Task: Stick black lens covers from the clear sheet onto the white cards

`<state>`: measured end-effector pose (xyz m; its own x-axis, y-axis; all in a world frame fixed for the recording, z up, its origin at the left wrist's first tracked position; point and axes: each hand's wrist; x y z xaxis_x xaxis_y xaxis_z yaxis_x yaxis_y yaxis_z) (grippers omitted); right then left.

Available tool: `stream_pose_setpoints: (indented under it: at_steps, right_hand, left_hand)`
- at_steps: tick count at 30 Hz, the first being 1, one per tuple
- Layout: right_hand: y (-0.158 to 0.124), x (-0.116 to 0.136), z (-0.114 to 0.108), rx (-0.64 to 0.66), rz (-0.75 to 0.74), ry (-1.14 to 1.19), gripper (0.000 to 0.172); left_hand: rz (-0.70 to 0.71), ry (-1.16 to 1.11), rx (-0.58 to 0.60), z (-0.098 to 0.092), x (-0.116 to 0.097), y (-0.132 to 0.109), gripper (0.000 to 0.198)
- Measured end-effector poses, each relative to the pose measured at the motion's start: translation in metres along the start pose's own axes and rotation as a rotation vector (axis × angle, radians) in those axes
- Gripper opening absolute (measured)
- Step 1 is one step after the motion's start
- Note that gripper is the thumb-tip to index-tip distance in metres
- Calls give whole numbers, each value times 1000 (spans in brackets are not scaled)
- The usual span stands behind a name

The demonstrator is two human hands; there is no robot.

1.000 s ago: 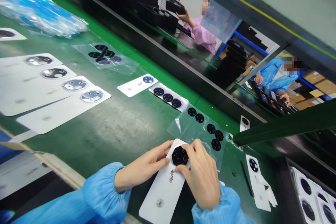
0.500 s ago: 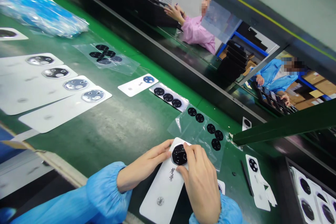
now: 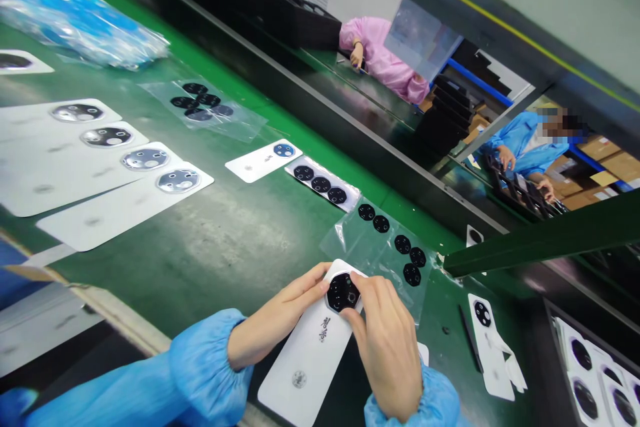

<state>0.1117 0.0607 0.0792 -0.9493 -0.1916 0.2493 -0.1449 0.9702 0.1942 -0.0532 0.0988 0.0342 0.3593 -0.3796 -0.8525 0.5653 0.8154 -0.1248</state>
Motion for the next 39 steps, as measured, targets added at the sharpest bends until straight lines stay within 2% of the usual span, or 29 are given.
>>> stream_pose_setpoints:
  at_steps: [8,14,23,31,34,36,37,39]
  right_hand:
    - [2,4,3,-32,5,54,29]
    - [1,5,6,-59,-29,54,28]
    - [0,1,5,-133,-137,10,28]
    - [-4,5,3,-154,-135,56,30]
    - [-2,0,-2,-161,-30,183,26]
    - [0,-3,-5,-161,164,301,24]
    - [2,-5,-6,-128,277,381,26]
    - [7,-7,-7,45,444,590,30]
  left_hand:
    - [61,224,-30,2,-2,-3,27]
    - [114,286,-40,2,-3,-3,25]
    - [116,206,-57,2,-1,-3,24]
    - [92,129,-80,2,-1,-3,24]
    - [69,60,-86,1,-2,-2,28]
    - [23,-1,-88,1,-3,-2,31]
    - [1,-28,-87,1,-3,-1,32]
    - [-17,-73,-71,1,-3,-1,35]
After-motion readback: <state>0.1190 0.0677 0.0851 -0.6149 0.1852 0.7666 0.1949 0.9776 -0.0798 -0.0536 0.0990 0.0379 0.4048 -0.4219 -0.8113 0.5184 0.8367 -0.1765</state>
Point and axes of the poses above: each hand's wrist, its own y-axis towards the middle knuckle, its own z-axis out of the palm, x = y × z, and after that the axes turned 8 degrees about z, right-handed
